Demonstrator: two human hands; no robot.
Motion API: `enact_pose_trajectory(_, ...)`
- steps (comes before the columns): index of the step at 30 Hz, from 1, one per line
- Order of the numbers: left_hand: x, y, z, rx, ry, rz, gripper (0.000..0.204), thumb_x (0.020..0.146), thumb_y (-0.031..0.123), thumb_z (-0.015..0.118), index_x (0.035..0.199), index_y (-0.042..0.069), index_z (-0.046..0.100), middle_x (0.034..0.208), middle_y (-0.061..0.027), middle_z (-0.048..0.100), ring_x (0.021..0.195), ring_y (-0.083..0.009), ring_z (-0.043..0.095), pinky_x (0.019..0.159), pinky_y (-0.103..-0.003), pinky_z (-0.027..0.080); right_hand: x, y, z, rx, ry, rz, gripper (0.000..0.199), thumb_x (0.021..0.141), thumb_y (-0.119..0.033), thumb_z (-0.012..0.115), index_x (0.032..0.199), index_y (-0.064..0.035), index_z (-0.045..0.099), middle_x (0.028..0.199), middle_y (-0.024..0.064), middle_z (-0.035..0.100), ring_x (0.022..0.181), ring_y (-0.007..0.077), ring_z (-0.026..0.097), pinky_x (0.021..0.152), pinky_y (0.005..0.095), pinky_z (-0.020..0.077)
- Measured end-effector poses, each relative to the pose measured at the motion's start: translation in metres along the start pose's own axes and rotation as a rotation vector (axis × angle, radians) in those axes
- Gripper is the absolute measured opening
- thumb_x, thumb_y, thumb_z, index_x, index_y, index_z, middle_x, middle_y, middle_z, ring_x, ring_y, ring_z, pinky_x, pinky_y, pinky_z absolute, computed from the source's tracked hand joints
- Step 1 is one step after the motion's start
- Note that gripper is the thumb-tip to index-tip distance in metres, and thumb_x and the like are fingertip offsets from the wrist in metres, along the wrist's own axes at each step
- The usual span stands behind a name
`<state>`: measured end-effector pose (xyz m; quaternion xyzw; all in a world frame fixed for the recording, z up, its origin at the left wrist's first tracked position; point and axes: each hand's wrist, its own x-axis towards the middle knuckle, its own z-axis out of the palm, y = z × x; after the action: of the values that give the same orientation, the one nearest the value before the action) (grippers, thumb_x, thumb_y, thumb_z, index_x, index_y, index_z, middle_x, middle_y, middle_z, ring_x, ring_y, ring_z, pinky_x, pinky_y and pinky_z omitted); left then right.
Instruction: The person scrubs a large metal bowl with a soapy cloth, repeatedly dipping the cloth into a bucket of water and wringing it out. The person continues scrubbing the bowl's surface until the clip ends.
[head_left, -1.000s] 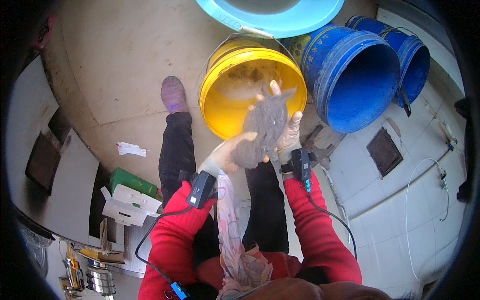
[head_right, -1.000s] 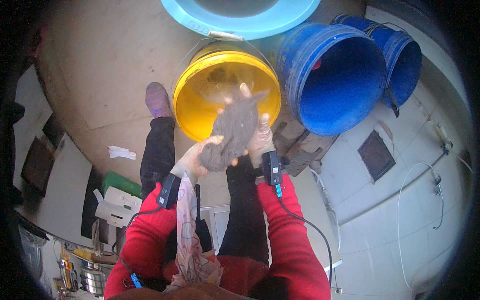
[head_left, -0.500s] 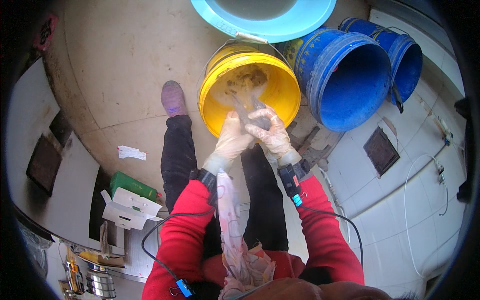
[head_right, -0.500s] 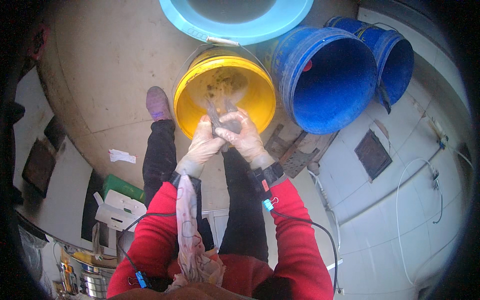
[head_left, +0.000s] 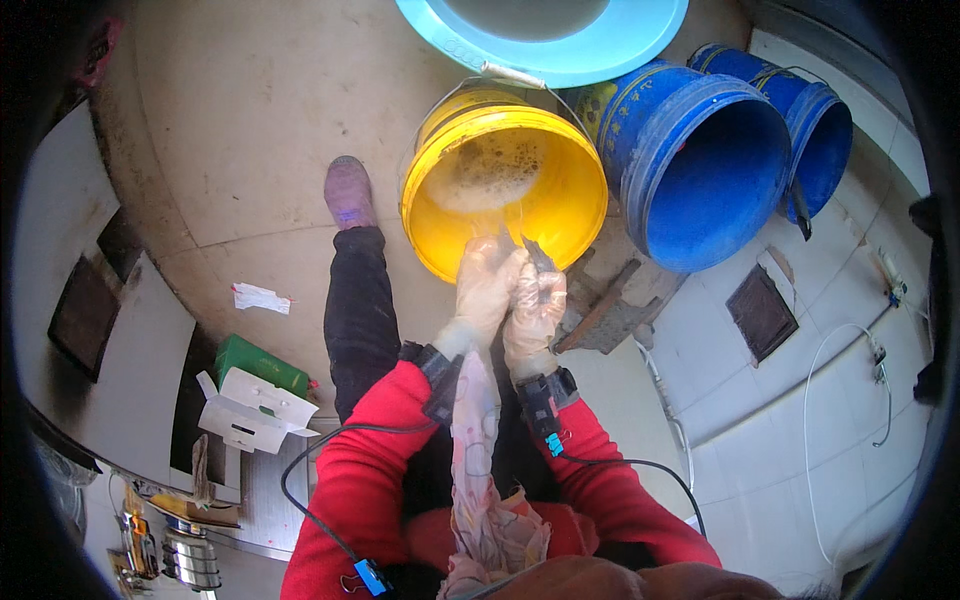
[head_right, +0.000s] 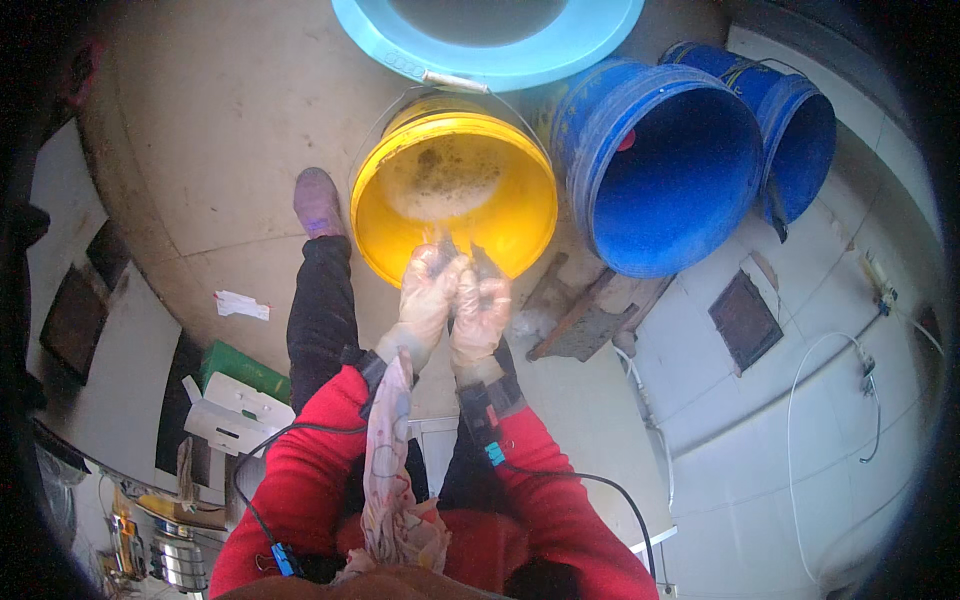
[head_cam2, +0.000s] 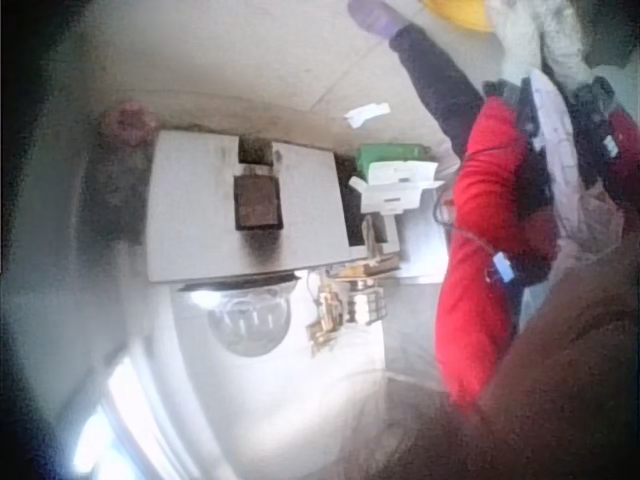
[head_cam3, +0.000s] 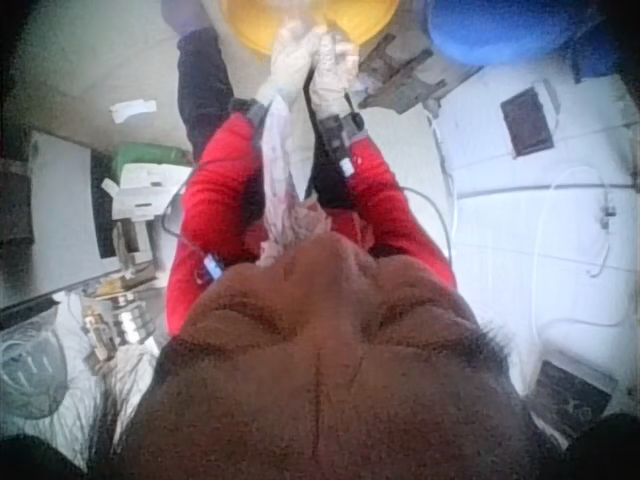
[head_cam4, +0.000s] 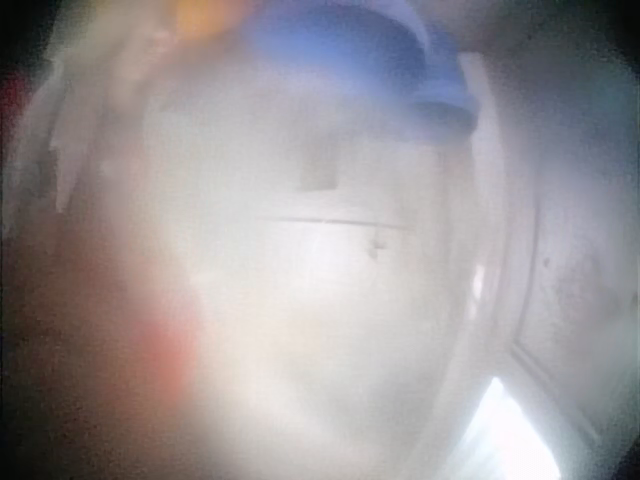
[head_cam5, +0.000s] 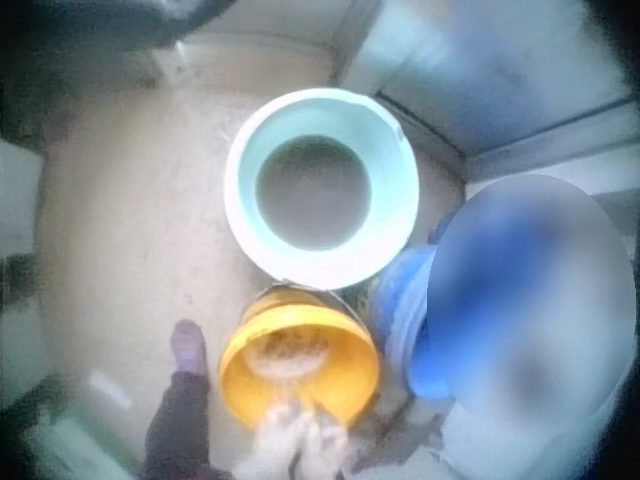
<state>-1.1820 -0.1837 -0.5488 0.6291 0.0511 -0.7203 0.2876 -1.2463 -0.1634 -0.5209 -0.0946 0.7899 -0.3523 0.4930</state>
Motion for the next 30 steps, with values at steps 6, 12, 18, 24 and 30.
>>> enact_pose_trajectory(6,0.000,0.005,-0.001,0.671,-0.153,0.744,0.013,0.077,0.005,0.069,0.085,0.009,0.059,0.084,-0.0054,0.061,0.077,-0.0218,0.058,0.070,-0.035,0.047,0.004,0.009,-0.011,0.454,0.003,0.318,0.026,0.102,-0.023,0.050,0.121,-0.0053,0.053,0.114,0.0092,0.060,0.102,0.0207,0.059,0.091,0.0362,0.0502)
enact_pose_trajectory(12,-0.013,0.026,0.003,0.769,-0.327,0.922,0.013,0.068,0.016,0.071,0.072,0.010,0.060,0.081,-0.0084,0.061,0.079,-0.0315,0.058,0.072,-0.044,0.045,0.014,0.013,-0.043,0.165,-0.367,0.262,0.027,0.099,-0.019,0.052,0.123,-0.0070,0.054,0.117,0.0093,0.059,0.105,0.0225,0.059,0.094,0.0374,0.0492)
enact_pose_trajectory(18,-0.009,0.023,0.009,0.863,-0.370,0.922,0.018,0.065,0.025,0.069,0.075,0.011,0.065,0.082,-0.0078,0.061,0.082,-0.0302,0.057,0.073,-0.044,0.044,0.031,0.017,-0.050,0.170,-0.403,0.327,0.029,0.096,-0.015,0.054,0.125,-0.0078,0.053,0.121,0.0116,0.058,0.110,0.0257,0.058,0.098,0.0401,0.0482)
enact_pose_trajectory(24,0.005,0.034,0.001,0.767,-0.325,0.621,0.049,0.076,0.028,0.075,0.118,0.007,0.059,0.118,-0.0146,0.060,0.116,-0.0327,0.053,0.101,-0.042,0.040,0.049,-0.013,-0.051,0.288,-0.410,0.429,0.033,0.093,-0.010,0.056,0.126,-0.0085,0.052,0.125,0.0140,0.057,0.115,0.0289,0.057,0.101,0.0428,0.0472)
enact_pose_trajectory(30,-0.041,0.060,-0.032,0.321,-0.417,-0.134,0.058,0.091,0.020,0.066,0.143,0.007,0.044,0.125,-0.0078,0.059,0.114,-0.0164,0.057,0.098,-0.029,0.045,0.021,-0.099,-0.082,0.282,-0.436,0.397,0.056,0.084,0.003,0.059,0.137,-0.0057,0.048,0.135,0.0134,0.052,0.125,0.0315,0.052,0.105,0.0500,0.0440)
